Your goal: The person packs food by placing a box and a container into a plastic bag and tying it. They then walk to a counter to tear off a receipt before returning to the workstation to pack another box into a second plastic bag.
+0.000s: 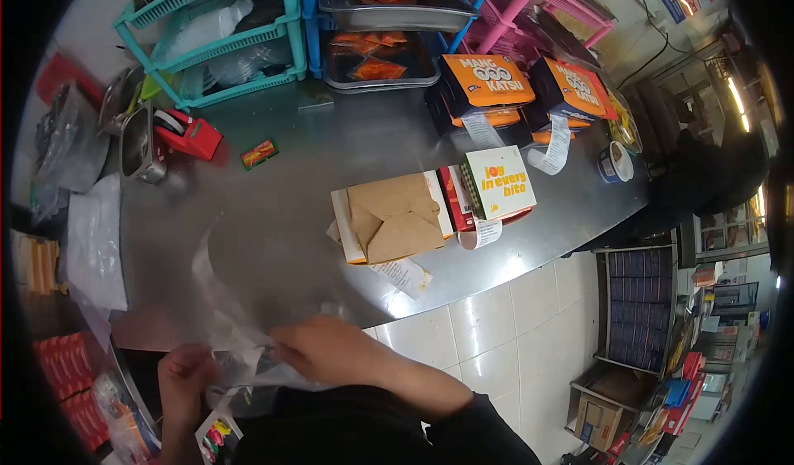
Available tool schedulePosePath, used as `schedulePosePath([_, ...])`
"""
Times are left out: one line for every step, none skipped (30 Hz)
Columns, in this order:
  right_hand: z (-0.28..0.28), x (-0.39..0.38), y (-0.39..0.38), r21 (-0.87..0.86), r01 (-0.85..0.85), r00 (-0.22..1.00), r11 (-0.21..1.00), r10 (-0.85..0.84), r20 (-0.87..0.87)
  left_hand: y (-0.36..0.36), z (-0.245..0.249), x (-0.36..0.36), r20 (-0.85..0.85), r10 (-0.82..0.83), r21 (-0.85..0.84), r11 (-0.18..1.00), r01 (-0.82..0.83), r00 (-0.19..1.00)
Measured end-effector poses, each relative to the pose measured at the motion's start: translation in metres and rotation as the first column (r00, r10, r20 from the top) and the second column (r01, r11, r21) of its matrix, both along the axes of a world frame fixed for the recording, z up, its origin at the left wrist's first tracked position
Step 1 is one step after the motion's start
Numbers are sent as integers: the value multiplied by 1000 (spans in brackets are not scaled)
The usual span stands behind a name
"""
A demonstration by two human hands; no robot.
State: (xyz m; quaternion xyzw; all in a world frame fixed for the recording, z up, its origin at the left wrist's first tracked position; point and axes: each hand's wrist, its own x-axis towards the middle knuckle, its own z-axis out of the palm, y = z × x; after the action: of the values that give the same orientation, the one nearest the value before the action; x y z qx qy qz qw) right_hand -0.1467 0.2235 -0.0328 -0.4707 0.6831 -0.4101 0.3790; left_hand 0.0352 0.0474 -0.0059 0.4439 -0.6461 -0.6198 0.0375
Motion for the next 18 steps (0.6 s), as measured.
schedulePosePath([-7,-2,-6,0,0,1000,1000,0,0,-5,-3,7,0,0,0,1000,0,1000])
schedulePosePath([-14,-5,-16,-224,275,874,935,-341,-348,-13,-5,16,83,-76,-37,996,79,994])
schedulePosePath([-16,-7,-23,-512,407,524,757,-652,-547,-18,-8,21,162,-152,-68,984,164,975])
schedulePosePath([-12,2,-23,-516,407,517,754,-656,-550,-18,-13,22,154,-156,-71,983,168,976])
schedulePosePath([-7,21,-20,-249,438,852,864,-487,-192,-12,-16,16,137,-115,-128,983,133,984])
schedulePosePath([-5,40,-17,-6,302,914,953,-288,286,-2,-19,10,118,-74,-183,978,95,990])
schedulePosePath([-16,54,-20,-9,304,915,953,-290,280,15,-23,-1,12,-66,-195,978,67,998])
schedulePosePath([-34,66,-26,-18,275,833,961,-229,504,21,-28,-3,3,-70,-197,978,69,998])
schedulePosePath([-40,69,-29,-37,249,705,968,-155,692,25,-34,-3,-35,-117,-215,971,106,993])
schedulePosePath([-43,70,-28,-43,250,716,967,-155,681,28,-37,-5,-72,-161,-236,962,140,984])
schedulePosePath([-41,69,-25,33,308,466,951,-181,866,32,-32,-8,-84,-161,-240,961,137,983])
schedulePosePath([-38,67,-23,125,340,167,932,-190,967,36,-24,-10,-64,-167,-226,963,148,984])
schedulePosePath([-34,66,-19,121,344,172,931,-190,967,38,-20,-11,-42,-174,-211,964,162,984])
schedulePosePath([-27,63,-13,94,400,7,912,-105,994,34,-21,-9,-87,-115,-275,957,87,990])
schedulePosePath([-19,59,-6,77,454,-154,887,-7,988,25,-26,-5,-135,-56,-334,943,8,989])
schedulePosePath([-14,57,1,72,512,-308,856,104,946,-15,-44,17,-204,71,-417,896,-152,976])
schedulePosePath([-23,54,13,-138,470,-190,872,253,949,-47,-60,37,-281,193,-481,819,-312,940])
schedulePosePath([-15,53,21,-134,464,-197,875,250,948,-49,-13,22,-177,314,-385,850,-359,933])
